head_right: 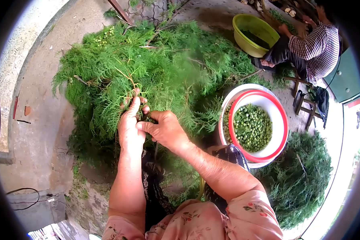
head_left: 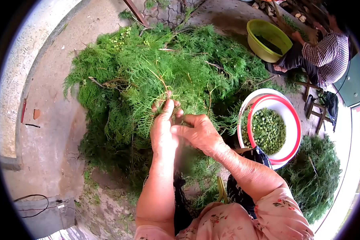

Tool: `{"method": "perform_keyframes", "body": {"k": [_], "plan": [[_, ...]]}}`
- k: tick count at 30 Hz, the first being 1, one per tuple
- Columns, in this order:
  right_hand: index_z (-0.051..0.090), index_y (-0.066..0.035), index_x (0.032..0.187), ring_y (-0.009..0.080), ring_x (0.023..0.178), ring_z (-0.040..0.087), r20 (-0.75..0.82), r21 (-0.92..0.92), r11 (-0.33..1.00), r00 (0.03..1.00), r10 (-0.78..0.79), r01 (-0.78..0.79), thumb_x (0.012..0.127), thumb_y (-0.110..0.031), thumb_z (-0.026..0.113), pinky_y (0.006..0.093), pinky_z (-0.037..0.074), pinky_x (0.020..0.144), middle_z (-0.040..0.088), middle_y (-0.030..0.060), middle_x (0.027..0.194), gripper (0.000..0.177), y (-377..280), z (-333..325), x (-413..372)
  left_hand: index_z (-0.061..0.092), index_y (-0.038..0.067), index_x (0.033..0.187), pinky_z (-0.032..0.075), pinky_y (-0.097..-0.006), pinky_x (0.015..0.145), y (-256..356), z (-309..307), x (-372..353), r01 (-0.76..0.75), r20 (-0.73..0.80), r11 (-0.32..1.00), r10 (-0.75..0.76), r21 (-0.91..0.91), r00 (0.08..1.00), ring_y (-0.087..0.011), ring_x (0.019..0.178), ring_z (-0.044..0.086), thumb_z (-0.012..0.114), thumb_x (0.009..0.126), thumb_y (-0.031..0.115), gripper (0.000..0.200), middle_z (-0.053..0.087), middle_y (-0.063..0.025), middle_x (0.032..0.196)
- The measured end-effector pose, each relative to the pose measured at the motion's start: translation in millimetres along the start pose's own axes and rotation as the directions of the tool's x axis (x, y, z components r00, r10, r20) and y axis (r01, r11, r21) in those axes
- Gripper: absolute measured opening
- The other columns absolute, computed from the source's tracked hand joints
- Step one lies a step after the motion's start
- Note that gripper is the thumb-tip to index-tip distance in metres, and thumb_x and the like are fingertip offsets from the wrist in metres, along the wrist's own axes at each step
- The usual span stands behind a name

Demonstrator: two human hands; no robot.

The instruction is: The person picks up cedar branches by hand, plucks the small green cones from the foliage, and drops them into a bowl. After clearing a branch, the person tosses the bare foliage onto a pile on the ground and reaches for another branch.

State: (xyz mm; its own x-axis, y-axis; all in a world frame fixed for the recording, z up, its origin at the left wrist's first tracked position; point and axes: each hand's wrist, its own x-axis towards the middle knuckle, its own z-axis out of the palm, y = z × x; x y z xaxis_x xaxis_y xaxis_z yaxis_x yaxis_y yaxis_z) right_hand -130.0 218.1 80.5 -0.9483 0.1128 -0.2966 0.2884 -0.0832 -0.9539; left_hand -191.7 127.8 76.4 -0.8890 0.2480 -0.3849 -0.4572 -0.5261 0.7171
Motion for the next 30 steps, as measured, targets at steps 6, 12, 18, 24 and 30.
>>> {"method": "perform_keyframes", "body": {"k": [6,12,18,24,30], "plan": [[0.064,0.000,0.091,0.0059,0.056,0.051,0.059,-0.087,0.951,0.955,-0.292,0.296,0.079,-0.013,0.060,0.0229,0.041,0.050,0.058,0.0019,0.065,0.018,10,3,2,0.057,0.002,0.107,0.034,-0.0174,0.051,8,-5,1,0.004,-0.024,1.000,-0.004,-0.002,1.000,-0.0061,0.057,0.040,0.055,0.088,0.017,0.024,0.054,-0.0005,0.079],[0.064,0.000,0.080,0.0099,0.051,0.052,0.310,-0.003,0.994,0.945,-0.103,0.109,0.077,-0.009,0.062,0.0247,0.042,0.050,0.057,0.0058,0.060,0.009,-11,-18,-16,0.058,0.002,0.100,0.036,-0.0141,0.050,5,-5,3,0.056,-0.013,0.997,-0.057,-0.054,0.998,-0.0046,0.058,0.044,0.054,0.089,0.015,0.018,0.058,-0.0028,0.082],[0.063,-0.001,0.081,0.0059,0.051,0.048,0.138,0.206,0.974,0.983,-0.123,0.093,0.081,-0.014,0.064,0.0204,0.037,0.045,0.056,0.0002,0.067,0.013,-25,-34,-29,0.057,0.002,0.106,0.024,-0.0184,0.041,21,-13,0,-0.021,0.108,0.999,0.018,0.033,0.994,-0.0031,0.046,0.032,0.057,0.087,0.022,0.027,0.053,0.0025,0.068],[0.062,-0.003,0.081,0.0049,0.050,0.047,0.010,0.167,0.981,0.995,-0.101,0.098,0.083,-0.015,0.063,0.0187,0.034,0.042,0.052,-0.0017,0.060,0.012,-18,-57,-10,0.056,0.001,0.107,0.027,-0.0185,0.044,5,-3,-7,0.009,0.216,0.988,-0.043,0.157,0.975,-0.0046,0.049,0.037,0.058,0.086,0.021,0.029,0.053,0.0002,0.075],[0.065,-0.004,0.079,0.0031,0.049,0.047,0.111,0.089,0.985,0.982,-0.155,0.145,0.082,-0.012,0.060,0.0176,0.037,0.044,0.059,-0.0003,0.065,0.010,-13,-43,-6,0.058,0.008,0.108,0.031,-0.0170,0.053,0,18,-19,-0.043,0.128,0.968,0.012,0.246,0.992,-0.0040,0.070,0.050,0.065,0.080,0.015,0.029,0.058,0.0029,0.086]]}}
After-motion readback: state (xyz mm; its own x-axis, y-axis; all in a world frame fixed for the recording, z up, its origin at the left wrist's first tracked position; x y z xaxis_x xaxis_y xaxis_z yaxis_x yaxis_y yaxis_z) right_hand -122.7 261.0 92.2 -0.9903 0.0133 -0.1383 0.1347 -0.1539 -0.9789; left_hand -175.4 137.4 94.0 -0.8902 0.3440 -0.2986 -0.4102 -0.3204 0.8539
